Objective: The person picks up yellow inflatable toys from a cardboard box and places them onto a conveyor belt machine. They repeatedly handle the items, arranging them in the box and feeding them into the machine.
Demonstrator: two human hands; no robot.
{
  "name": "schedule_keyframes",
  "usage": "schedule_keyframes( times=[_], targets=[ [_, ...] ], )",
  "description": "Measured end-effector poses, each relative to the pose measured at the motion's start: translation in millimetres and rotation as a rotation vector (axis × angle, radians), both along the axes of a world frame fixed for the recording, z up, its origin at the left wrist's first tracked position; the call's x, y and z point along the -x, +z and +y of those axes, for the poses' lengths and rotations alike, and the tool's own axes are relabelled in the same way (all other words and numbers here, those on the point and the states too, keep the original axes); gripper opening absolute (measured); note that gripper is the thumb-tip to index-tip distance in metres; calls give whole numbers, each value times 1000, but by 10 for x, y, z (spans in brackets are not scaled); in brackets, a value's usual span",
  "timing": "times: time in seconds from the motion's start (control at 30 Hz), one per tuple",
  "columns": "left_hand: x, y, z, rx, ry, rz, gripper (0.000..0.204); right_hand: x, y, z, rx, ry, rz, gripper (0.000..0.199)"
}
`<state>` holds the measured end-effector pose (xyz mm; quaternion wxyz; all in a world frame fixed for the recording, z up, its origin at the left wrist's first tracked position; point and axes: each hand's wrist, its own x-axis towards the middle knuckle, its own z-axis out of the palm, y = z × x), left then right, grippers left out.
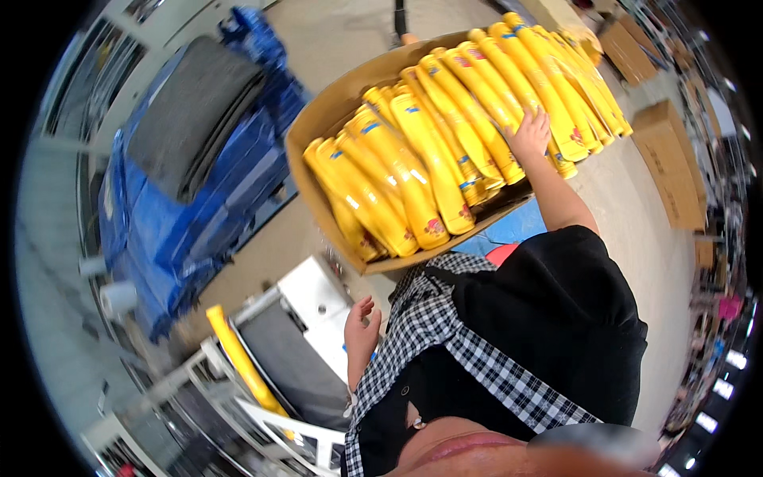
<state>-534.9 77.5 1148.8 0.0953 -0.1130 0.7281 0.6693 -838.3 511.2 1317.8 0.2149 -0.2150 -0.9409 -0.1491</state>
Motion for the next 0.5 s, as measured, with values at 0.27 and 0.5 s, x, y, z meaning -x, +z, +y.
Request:
schedule_keyframes(
  times=[0.27,0.5],
  targets=[
    [1429,-51,914,64,-293,-169,39,1446,419,2534,364,-229,-24,101],
    [1894,-452,1123,242,-484,-283,41,2114,-95,3036,701,14,-193,116]
  ],
)
